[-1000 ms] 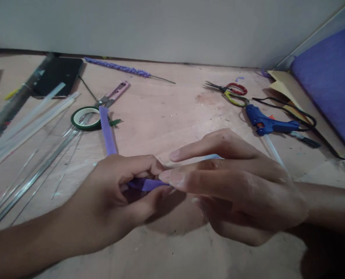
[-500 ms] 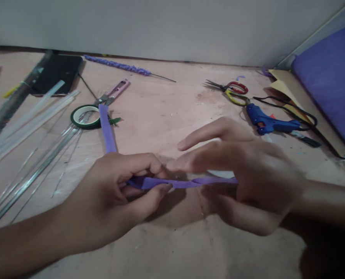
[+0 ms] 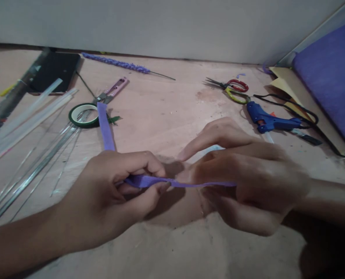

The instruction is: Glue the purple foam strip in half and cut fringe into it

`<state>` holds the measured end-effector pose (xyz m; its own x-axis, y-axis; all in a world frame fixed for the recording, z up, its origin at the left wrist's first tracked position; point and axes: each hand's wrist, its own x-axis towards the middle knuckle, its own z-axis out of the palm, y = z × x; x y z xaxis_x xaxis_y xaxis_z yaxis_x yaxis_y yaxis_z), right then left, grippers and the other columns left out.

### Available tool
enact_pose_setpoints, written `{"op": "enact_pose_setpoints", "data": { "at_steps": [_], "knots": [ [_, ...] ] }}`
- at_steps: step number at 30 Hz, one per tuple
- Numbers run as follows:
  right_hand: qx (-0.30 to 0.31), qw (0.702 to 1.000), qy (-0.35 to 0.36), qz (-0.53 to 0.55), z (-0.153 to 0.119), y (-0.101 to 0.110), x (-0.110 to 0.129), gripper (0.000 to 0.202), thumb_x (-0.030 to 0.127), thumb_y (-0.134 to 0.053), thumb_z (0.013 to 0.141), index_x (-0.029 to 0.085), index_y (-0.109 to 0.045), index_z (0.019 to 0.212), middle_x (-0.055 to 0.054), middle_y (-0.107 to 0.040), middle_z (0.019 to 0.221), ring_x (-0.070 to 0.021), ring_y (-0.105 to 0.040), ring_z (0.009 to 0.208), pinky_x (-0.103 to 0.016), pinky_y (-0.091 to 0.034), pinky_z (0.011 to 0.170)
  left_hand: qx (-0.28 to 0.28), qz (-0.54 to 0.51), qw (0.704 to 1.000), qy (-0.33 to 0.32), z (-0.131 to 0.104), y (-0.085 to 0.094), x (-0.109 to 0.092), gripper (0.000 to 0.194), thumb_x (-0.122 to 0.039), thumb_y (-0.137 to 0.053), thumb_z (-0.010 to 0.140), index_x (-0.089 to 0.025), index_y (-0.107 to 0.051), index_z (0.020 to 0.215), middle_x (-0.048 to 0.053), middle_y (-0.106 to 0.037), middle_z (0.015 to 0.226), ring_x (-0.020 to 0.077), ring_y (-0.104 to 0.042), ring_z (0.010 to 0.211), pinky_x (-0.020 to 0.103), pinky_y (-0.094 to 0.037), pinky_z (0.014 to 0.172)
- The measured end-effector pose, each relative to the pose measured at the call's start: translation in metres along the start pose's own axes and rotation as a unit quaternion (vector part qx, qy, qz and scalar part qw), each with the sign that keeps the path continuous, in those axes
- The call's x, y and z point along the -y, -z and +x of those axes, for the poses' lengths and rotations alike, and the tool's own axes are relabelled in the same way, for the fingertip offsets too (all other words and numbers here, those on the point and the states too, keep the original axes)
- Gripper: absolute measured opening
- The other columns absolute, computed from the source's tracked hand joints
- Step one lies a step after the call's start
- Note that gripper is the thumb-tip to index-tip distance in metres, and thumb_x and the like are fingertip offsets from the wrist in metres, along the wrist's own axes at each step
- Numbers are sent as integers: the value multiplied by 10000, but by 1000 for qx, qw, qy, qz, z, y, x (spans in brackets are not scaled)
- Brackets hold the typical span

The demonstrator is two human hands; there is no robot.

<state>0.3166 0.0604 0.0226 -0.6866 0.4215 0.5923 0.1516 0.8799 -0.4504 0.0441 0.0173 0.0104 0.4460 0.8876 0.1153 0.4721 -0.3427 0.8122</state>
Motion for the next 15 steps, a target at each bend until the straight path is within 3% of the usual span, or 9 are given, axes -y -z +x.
{"op": "enact_pose_setpoints", "data": {
  "at_steps": [2,4,8,11,15],
  "knots": [
    [-22,1000,-17,-8,0,4,2,253,59,-639,984,258,-740,1104,21,-835,853,-235,-830,904,-465,-713,903,1,-20,1000,1,-1,-1,1,205,-317,-686,1070,-238,-772,902,-30,-716,694,103,-567,513,186,-411,439],
    [-9,999,-35,-13,0,7,2,244,74,-645,999,267,-741,1113,22,-820,866,-226,-791,843,-466,-710,902,3,-30,1000,-4,0,-1,2,201,-292,-687,1070,-236,-759,890,-44,-695,678,93,-547,500,188,-399,438],
    [18,1000,-5,0,-1,1,-7,89,209,-732,1079,193,-776,1155,-53,-859,1070,-226,-783,1019,-437,-675,993,-3,20,997,-73,2,-2,2,285,-193,-672,1025,-236,-625,747,-94,-494,567,70,-437,452,215,-375,474],
    [8,999,27,-18,-4,-10,-10,152,334,-741,1119,189,-785,1135,-82,-864,1147,-258,-766,1071,-488,-638,959,-4,65,993,-101,3,-2,1,252,-209,-667,1040,-255,-646,793,-95,-520,568,101,-518,494,255,-431,540],
    [21,998,-11,-65,-6,-15,-2,47,223,-756,1128,223,-767,1082,-17,-881,1126,-239,-774,1113,-491,-612,1001,17,94,991,-96,2,-1,-2,248,-238,-663,1079,-265,-627,835,-104,-556,591,109,-501,492,270,-461,587]
  ]
}}
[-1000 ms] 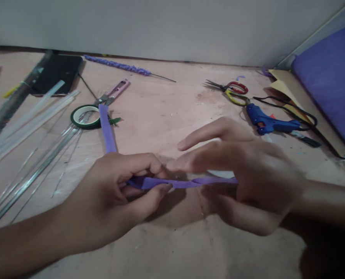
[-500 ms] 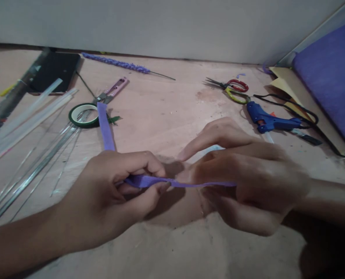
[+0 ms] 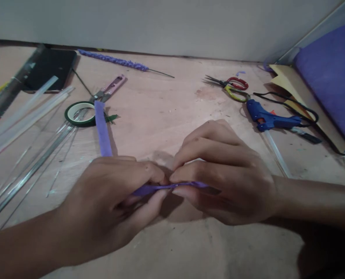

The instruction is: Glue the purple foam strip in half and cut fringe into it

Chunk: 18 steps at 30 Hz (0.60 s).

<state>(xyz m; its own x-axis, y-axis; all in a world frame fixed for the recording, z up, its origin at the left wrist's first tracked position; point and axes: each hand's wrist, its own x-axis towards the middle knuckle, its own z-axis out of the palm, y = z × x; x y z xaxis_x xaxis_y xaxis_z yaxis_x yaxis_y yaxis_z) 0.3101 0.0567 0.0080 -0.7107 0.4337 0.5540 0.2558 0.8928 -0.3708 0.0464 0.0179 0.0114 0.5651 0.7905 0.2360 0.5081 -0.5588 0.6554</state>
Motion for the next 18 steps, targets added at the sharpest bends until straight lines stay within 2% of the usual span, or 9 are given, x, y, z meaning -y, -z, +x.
{"op": "enact_pose_setpoints", "data": {
  "at_steps": [2,5,7,10,11,13,15,18],
  "knots": [
    [9,1000,-10,0,1,4,3,75,185,-757,1115,224,-754,1051,-9,-871,1082,-235,-777,1095,-481,-607,994,3,8,1000,-3,-1,0,-1,235,-242,-683,1092,-264,-642,862,-114,-559,594,101,-458,474,271,-463,597],
    [8,998,-23,50,5,9,1,59,183,-733,1093,233,-730,1062,-25,-828,1044,-237,-770,1019,-453,-600,935,-9,16,1000,1,-2,-1,0,209,-273,-665,1110,-272,-726,910,-98,-617,609,117,-535,514,282,-465,595],
    [-39,992,-85,86,7,10,-4,98,170,-669,1103,257,-683,1061,-30,-772,1015,-246,-739,966,-443,-594,908,-13,16,1000,-2,-2,-2,1,248,-273,-630,1119,-264,-741,898,-83,-645,622,123,-558,528,285,-480,604],
    [-154,965,-186,100,9,8,-14,179,181,-550,1117,299,-573,985,-33,-635,899,-278,-629,832,-463,-555,844,-9,24,1000,-4,-2,-2,3,260,-269,-608,1118,-254,-737,894,-83,-586,581,130,-548,508,296,-463,586],
    [-172,958,-210,97,8,8,-16,198,210,-524,1134,304,-543,961,-33,-596,879,-281,-593,801,-467,-539,830,-7,26,1000,-3,-2,-2,4,251,-269,-607,1113,-255,-740,901,-84,-570,570,135,-559,508,299,-454,580],
    [-167,953,-237,92,8,7,-19,255,271,-508,1179,303,-512,926,-21,-548,845,-263,-544,752,-453,-518,800,-3,29,1000,2,-2,-2,5,218,-272,-622,1088,-263,-737,902,-81,-588,577,139,-573,512,302,-454,585],
    [-152,957,-228,90,9,8,-19,325,301,-570,1188,289,-511,869,2,-527,790,-225,-517,698,-424,-498,742,0,30,1000,2,-2,-1,6,191,-270,-629,1065,-272,-725,900,-74,-628,597,143,-578,518,305,-459,593],
    [-184,965,-166,81,9,11,-16,393,283,-752,1090,269,-549,754,35,-511,681,-177,-457,594,-395,-435,625,7,40,999,-9,-2,-1,6,209,-258,-587,1075,-284,-715,912,-58,-680,626,158,-603,544,322,-474,604]
  ]
}}
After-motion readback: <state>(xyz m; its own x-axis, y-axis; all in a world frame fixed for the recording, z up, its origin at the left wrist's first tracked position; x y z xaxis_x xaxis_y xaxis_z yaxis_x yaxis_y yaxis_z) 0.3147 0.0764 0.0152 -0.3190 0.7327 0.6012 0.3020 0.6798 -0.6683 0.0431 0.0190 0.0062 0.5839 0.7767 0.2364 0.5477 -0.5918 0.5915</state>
